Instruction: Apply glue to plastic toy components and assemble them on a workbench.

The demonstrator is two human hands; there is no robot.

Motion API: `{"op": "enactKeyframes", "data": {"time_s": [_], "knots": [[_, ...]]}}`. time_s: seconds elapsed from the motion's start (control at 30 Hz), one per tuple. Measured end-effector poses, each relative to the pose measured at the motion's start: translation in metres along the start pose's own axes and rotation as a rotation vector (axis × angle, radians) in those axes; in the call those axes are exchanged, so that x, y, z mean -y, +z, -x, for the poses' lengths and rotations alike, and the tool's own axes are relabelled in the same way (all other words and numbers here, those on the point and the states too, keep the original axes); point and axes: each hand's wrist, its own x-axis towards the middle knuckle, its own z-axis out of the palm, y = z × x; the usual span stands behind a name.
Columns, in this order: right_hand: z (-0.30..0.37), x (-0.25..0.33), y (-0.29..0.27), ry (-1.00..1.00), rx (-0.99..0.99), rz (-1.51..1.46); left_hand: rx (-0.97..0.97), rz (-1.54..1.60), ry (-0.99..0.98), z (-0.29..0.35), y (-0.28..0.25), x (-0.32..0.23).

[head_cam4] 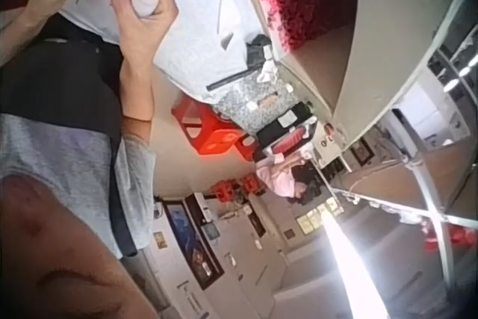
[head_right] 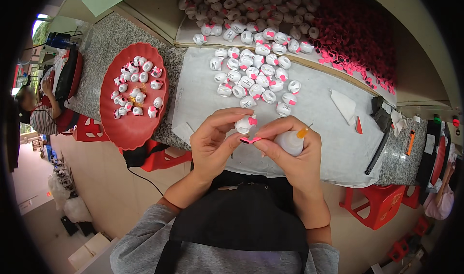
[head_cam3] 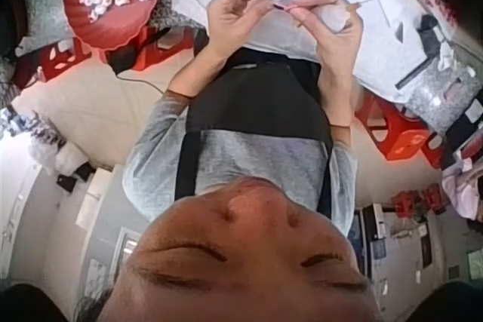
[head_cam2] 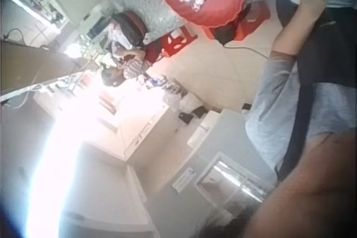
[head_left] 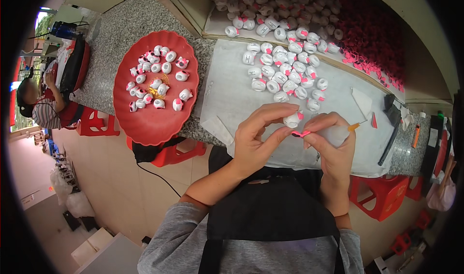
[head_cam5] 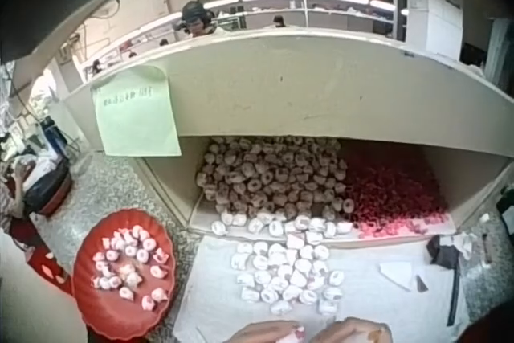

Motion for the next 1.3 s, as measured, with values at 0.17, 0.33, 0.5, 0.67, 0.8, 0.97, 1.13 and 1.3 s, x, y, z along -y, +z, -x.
{"op": "enactKeyframes", "data": {"time_s": [0.17,0.33,0.5,0.67,0.8,0.97,1.13,1.3], "knots": [[0.001,-0.003,-0.003,0.002,0.023,-0.022,0.037,-0.167,0.103,0.001,0.001,-0.002],[0.002,-0.005,-0.003,0.002,-0.010,-0.012,0.029,-0.169,0.080,0.001,0.003,-0.007],[0.004,-0.009,0.000,-0.032,-0.023,0.013,0.024,-0.112,0.097,0.003,0.001,-0.006],[0.004,-0.015,-0.001,-0.125,-0.011,-0.003,-0.005,0.177,-0.044,0.003,0.003,-0.009],[0.003,-0.008,-0.002,0.003,0.136,0.022,0.050,0.250,-0.089,0.003,-0.001,-0.007],[0.003,-0.016,-0.002,-0.049,0.113,-0.059,0.085,0.213,-0.024,0.003,-0.001,-0.005],[0.004,-0.014,-0.005,-0.044,0.152,-0.090,0.116,0.166,-0.014,0.003,-0.002,-0.005],[0.003,-0.018,-0.011,-0.059,0.197,-0.090,0.152,0.215,0.000,0.003,-0.002,-0.002]]}}
